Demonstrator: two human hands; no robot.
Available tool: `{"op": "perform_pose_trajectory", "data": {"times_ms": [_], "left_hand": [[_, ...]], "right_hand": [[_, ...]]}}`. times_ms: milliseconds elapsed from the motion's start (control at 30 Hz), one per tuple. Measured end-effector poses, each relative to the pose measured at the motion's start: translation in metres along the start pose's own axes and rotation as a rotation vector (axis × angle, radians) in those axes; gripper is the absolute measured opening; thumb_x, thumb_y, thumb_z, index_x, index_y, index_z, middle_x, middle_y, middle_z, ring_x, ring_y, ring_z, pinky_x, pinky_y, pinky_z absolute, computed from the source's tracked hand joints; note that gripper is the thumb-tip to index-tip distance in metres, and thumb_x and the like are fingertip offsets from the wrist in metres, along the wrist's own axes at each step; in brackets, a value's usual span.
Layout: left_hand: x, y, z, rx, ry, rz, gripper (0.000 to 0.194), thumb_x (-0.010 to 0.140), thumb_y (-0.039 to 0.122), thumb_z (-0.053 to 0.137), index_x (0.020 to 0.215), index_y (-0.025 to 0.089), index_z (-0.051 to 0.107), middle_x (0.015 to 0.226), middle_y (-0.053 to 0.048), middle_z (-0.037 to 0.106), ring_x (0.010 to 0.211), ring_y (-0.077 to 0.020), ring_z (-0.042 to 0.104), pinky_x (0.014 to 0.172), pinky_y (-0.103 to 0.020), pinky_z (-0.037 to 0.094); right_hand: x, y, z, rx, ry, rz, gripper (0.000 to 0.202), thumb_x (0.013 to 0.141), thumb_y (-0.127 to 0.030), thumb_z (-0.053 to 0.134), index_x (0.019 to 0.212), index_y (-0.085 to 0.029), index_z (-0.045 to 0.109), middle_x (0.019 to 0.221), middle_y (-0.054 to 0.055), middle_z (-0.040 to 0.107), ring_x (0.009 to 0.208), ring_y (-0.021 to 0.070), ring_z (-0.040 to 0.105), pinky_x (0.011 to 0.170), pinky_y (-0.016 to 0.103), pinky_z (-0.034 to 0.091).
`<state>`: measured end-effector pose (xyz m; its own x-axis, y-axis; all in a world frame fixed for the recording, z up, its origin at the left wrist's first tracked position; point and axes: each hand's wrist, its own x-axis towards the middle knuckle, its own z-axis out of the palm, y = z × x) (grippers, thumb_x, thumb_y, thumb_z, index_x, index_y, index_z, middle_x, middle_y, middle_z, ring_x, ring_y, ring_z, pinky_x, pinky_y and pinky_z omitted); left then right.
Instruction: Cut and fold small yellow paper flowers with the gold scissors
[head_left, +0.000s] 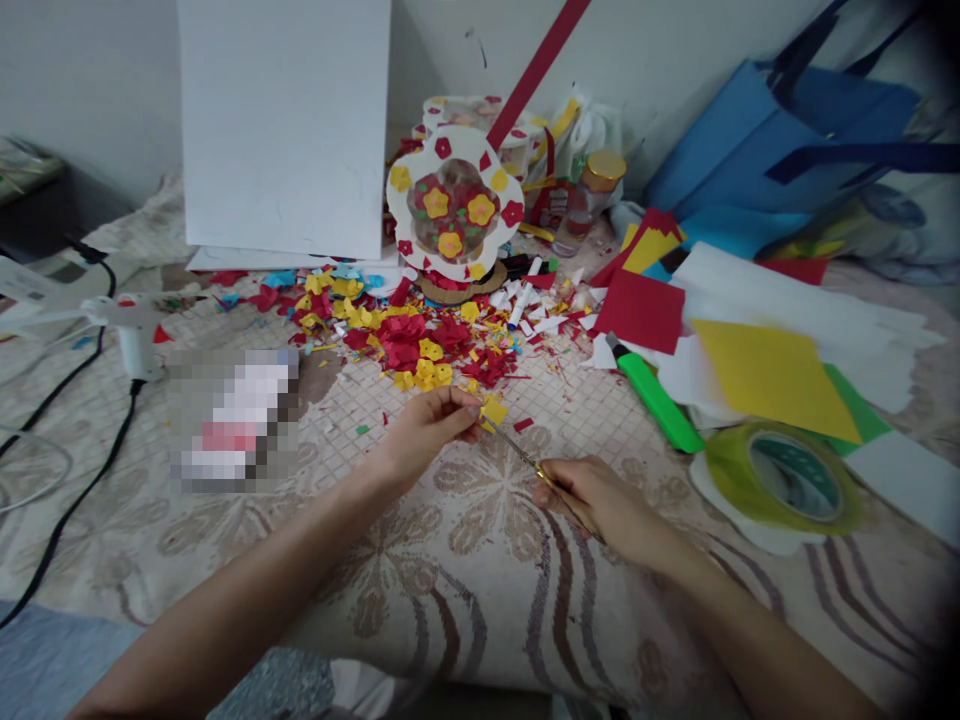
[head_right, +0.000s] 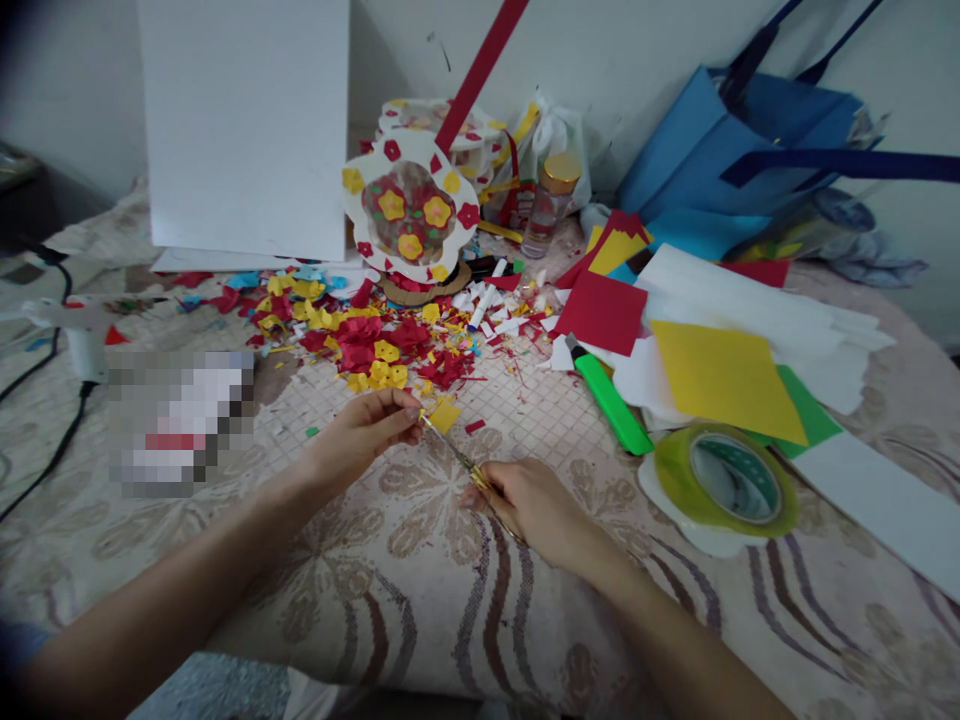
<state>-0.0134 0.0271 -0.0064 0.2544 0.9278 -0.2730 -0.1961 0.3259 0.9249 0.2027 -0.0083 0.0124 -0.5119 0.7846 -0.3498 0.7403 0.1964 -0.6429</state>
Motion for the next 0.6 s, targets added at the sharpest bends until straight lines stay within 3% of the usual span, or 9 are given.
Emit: {"op": "perform_pose_trajectory", "data": {"times_ms": [600], "left_hand": [[0.0,-0.002,0.003,0.137,0.091,0.082,0.008,0.076,0.022,0.06,0.077,0.014,0.058,0.062,0.002,0.06,0.057,-0.0079,0.055,0.059,-0.021,0.045]], "right_hand": [[0.001,0.001,0.011,-0.29,0.124,0.025,0.04,0.093,-0.042,0.04,0.066,-0.017,0.057,0.058,0.004,0.063,0.055,0.0157,0.057,0.052,0.025,0.029]]}}
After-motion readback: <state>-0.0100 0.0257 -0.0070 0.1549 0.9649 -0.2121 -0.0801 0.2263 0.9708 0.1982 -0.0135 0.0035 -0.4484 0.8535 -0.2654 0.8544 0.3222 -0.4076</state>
